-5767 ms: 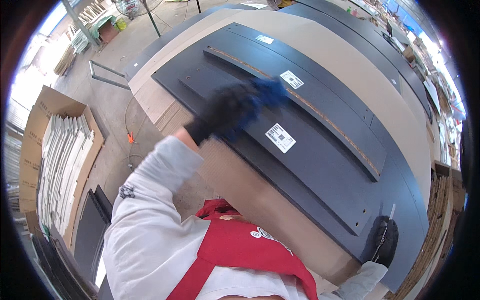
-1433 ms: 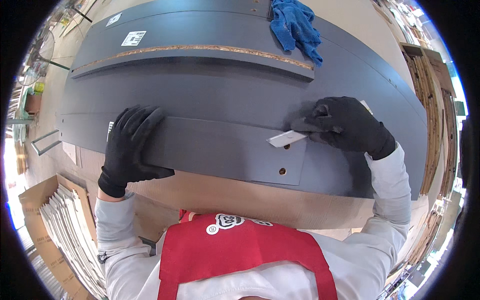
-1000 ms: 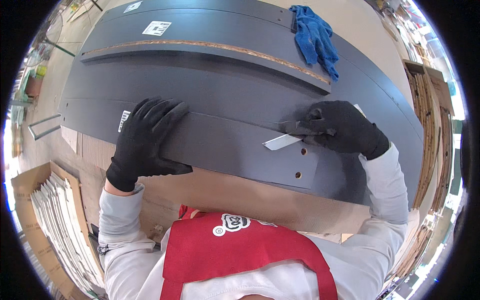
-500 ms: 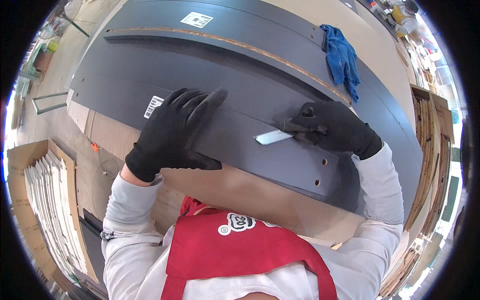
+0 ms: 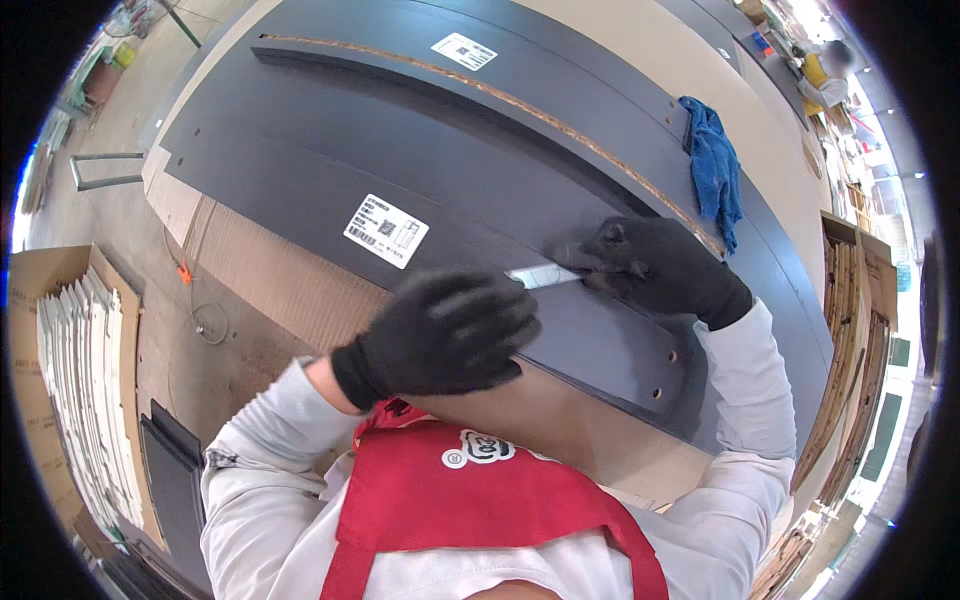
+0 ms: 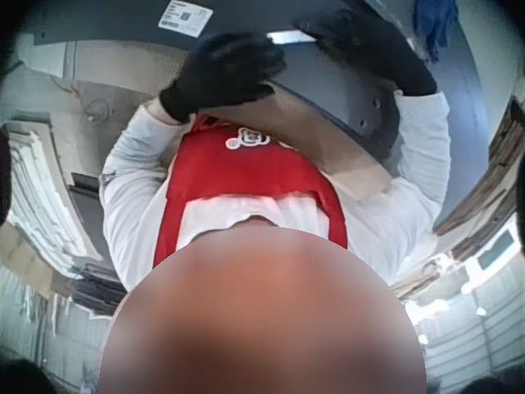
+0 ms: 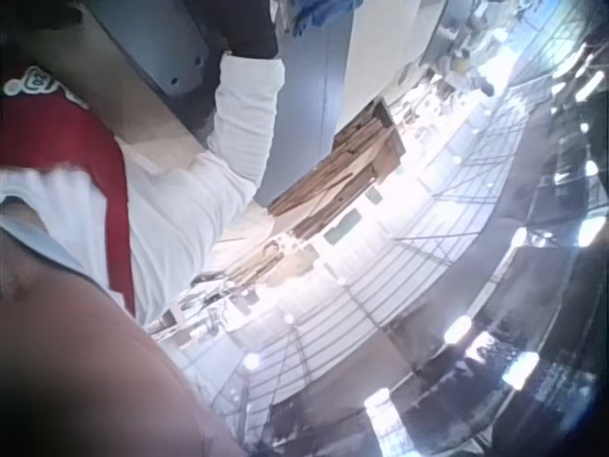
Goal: The person cleans a dark gray panel with a blue cloth, then uses a utility knife to scrape and trim its edges. They apply glue from a white bottle along a seam, press the panel sections together, and inspect the joined edges. The person repeats similar steps on another panel, using the knife and glue to finish the assembly.
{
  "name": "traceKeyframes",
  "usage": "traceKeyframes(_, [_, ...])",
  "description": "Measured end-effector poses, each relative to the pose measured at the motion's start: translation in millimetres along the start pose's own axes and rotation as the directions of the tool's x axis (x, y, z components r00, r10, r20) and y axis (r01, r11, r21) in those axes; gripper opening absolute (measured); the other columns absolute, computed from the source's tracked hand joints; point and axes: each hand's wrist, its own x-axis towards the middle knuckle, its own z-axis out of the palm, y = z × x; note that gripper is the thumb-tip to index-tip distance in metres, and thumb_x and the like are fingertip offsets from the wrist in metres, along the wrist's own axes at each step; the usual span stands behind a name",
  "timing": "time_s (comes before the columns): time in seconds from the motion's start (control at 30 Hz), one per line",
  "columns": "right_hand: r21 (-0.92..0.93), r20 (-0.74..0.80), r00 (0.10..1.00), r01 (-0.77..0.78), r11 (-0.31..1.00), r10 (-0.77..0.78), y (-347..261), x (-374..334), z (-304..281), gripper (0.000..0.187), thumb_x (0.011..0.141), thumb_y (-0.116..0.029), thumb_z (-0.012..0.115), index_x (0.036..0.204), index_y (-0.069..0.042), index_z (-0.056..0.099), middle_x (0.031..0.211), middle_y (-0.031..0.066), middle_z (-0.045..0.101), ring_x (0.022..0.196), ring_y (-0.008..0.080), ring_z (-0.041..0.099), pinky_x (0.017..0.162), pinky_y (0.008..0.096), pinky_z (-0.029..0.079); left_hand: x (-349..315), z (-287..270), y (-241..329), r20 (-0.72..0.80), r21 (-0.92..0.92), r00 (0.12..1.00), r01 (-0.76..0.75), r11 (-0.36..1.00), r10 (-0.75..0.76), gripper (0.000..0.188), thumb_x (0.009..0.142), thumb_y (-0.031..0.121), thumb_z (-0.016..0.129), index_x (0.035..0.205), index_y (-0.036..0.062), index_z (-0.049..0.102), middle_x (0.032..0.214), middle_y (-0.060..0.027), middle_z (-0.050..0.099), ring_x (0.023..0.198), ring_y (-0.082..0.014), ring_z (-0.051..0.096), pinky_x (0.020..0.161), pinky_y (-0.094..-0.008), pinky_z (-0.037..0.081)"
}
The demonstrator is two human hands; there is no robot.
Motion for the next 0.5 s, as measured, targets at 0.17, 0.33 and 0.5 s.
traceKeyframes(0.17, [-0.152,-0.039,0.997,0.065,0.986,-0.071,13,51,11,0.024,0.083,-0.023,0.066,0.099,-0.006,0.066,0.094,0.0142,0.062,0.077,0.0302,0.062,0.07,0.0365,0.05,6,6,6,-0.038,-0.068,0.999,-0.004,0.998,0.001,0.031,0.078,0.037,0.068,0.104,0.0186,0.066,0.113,-0.002,0.063,0.107,-0.0172,0.058,0.085,-0.035,0.051])
traceKeyframes(0.33, [-0.029,-0.172,0.975,0.141,0.99,-0.144,5,91,15,0.026,0.083,-0.022,0.065,0.103,-0.007,0.064,0.095,0.0139,0.062,0.078,0.0308,0.061,0.07,0.0378,0.05,3,13,8,-0.076,-0.086,0.997,-0.017,0.996,0.01,0.032,0.077,0.032,0.067,0.106,0.0174,0.065,0.115,-0.0026,0.061,0.105,-0.0187,0.058,0.086,-0.0354,0.051])
traceKeyframes(0.5, [-0.101,-0.001,0.996,0.087,0.991,-0.088,-5,89,2,0.026,0.085,-0.024,0.063,0.106,-0.008,0.063,0.092,0.0142,0.062,0.077,0.0302,0.062,0.067,0.0373,0.05,-2,18,9,-0.122,-0.136,0.992,0.022,0.99,-0.039,0.031,0.077,0.025,0.064,0.107,0.0158,0.065,0.117,-0.0044,0.061,0.108,-0.02,0.057,0.088,-0.0362,0.049])
